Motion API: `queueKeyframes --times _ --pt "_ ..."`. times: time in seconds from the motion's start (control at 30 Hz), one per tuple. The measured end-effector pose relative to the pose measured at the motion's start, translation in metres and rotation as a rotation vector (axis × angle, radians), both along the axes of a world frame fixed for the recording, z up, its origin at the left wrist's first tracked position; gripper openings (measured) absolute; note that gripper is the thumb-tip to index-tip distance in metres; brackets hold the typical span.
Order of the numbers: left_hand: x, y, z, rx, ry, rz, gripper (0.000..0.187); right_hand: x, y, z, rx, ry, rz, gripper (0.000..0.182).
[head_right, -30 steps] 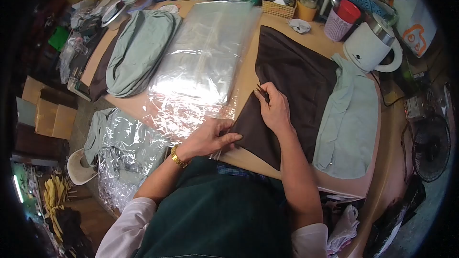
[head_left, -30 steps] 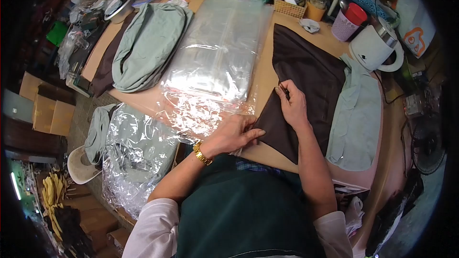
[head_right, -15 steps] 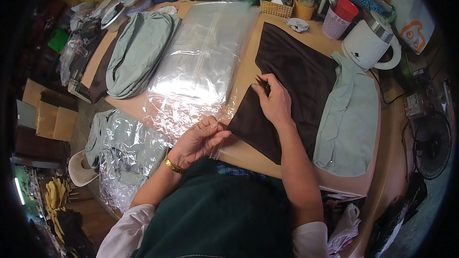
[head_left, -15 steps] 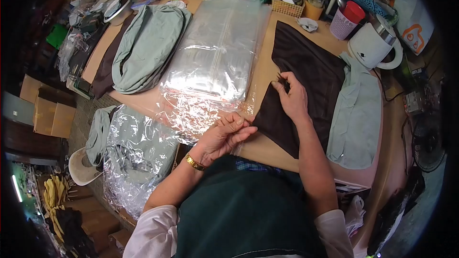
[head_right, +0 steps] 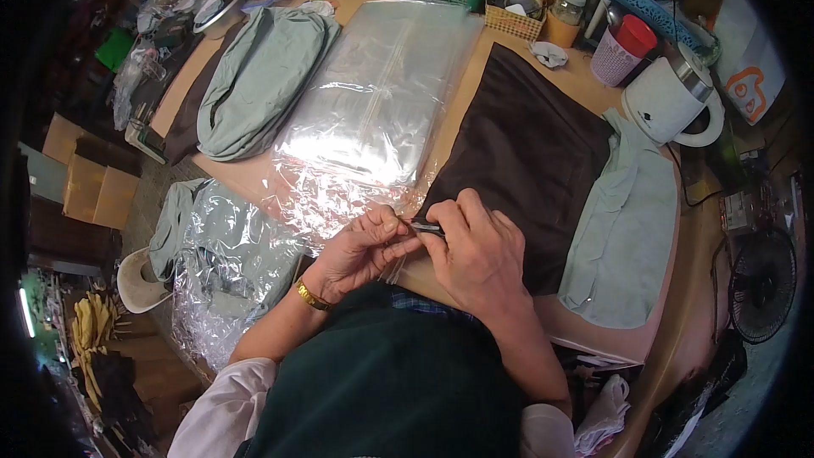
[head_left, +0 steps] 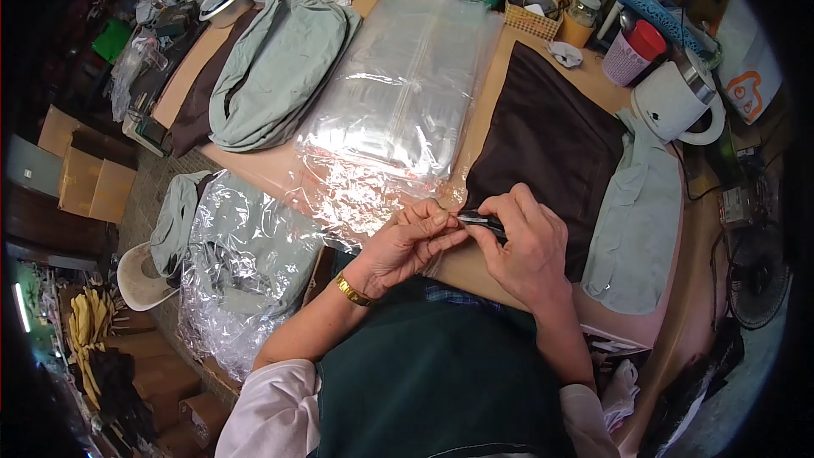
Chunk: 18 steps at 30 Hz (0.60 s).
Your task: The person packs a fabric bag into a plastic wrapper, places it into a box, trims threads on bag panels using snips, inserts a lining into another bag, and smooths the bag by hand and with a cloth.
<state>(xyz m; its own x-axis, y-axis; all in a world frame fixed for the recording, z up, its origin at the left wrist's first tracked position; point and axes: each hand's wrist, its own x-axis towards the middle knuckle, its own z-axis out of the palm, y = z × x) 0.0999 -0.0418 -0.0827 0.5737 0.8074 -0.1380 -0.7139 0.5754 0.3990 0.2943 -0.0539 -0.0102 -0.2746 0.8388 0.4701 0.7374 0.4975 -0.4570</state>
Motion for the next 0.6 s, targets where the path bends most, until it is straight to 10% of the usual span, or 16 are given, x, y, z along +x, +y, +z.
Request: queueKeyframes --times 0.37,0.5,0.57,0.6 --pt "-0.011 -0.008 0.028 0.083 0.338 0.034 0.016 0.003 0.005 -0.012 -0.085 0.164 -0.036 0.026" --pt "-0.099 0.016 0.026 0.351 1.393 0.693 0.028 0.042 0.004 -0.014 -0.120 0.106 -0.281 0.047" --pt "-0.111 0.025 0.046 0.957 2.029 1.237 0.039 0.065 -0.003 -0.032 -0.249 0.083 -0.290 0.052" --pt "-0.126 0.025 0.048 0.941 1.986 1.187 0.038 0.072 -0.008 -0.046 -0.329 0.061 -0.325 0.057"
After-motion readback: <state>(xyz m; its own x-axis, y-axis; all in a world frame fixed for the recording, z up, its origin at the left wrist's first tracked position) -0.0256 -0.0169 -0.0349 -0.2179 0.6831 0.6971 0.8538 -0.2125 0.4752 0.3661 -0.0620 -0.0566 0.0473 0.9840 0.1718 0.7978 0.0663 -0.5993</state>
